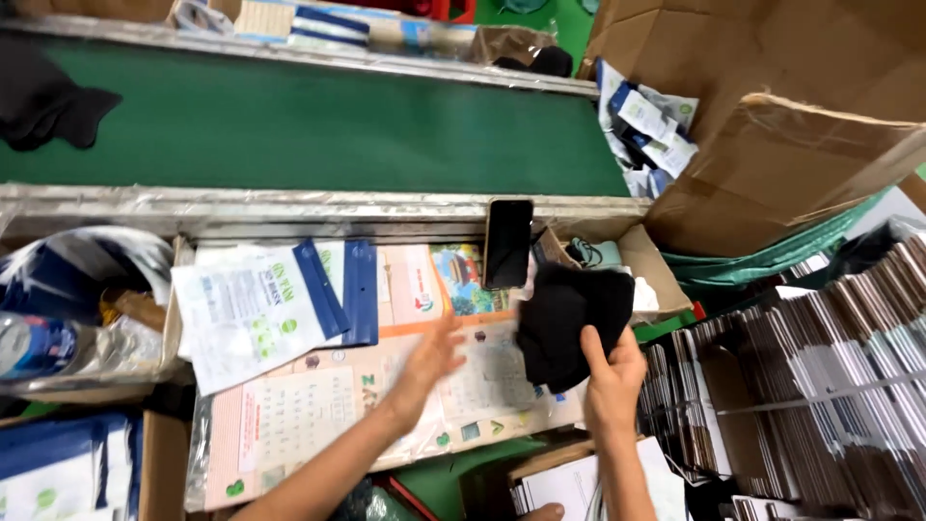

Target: Packing protective face masks into individual plastic bags on a conveyor belt production line.

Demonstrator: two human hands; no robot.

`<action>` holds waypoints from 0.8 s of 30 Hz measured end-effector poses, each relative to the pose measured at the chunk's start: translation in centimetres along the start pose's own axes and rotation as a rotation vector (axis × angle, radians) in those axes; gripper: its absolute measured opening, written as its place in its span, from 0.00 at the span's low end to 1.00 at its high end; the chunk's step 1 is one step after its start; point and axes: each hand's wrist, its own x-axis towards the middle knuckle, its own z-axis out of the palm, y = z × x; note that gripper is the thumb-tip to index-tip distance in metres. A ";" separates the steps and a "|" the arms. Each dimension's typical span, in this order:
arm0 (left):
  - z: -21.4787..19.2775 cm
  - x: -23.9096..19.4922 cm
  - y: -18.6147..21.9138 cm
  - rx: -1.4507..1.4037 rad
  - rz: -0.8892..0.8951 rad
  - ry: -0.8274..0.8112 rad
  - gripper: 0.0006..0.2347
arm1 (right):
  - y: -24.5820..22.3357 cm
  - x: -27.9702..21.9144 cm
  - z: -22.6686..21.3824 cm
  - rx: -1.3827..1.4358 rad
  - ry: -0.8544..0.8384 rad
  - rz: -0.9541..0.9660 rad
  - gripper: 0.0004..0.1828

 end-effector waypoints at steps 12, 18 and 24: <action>0.6 0.5 -0.2 0.377 0.550 0.042 0.19 | 2.6 1.1 -0.7 -0.070 -0.197 -0.513 0.50; 0.9 0.0 1.4 0.689 0.629 -0.108 0.34 | 13.9 1.5 3.3 -0.166 -0.605 -0.308 0.44; -1.2 1.3 -2.8 0.828 0.517 -0.074 0.31 | 9.3 0.8 2.7 -0.055 -0.634 -0.404 0.45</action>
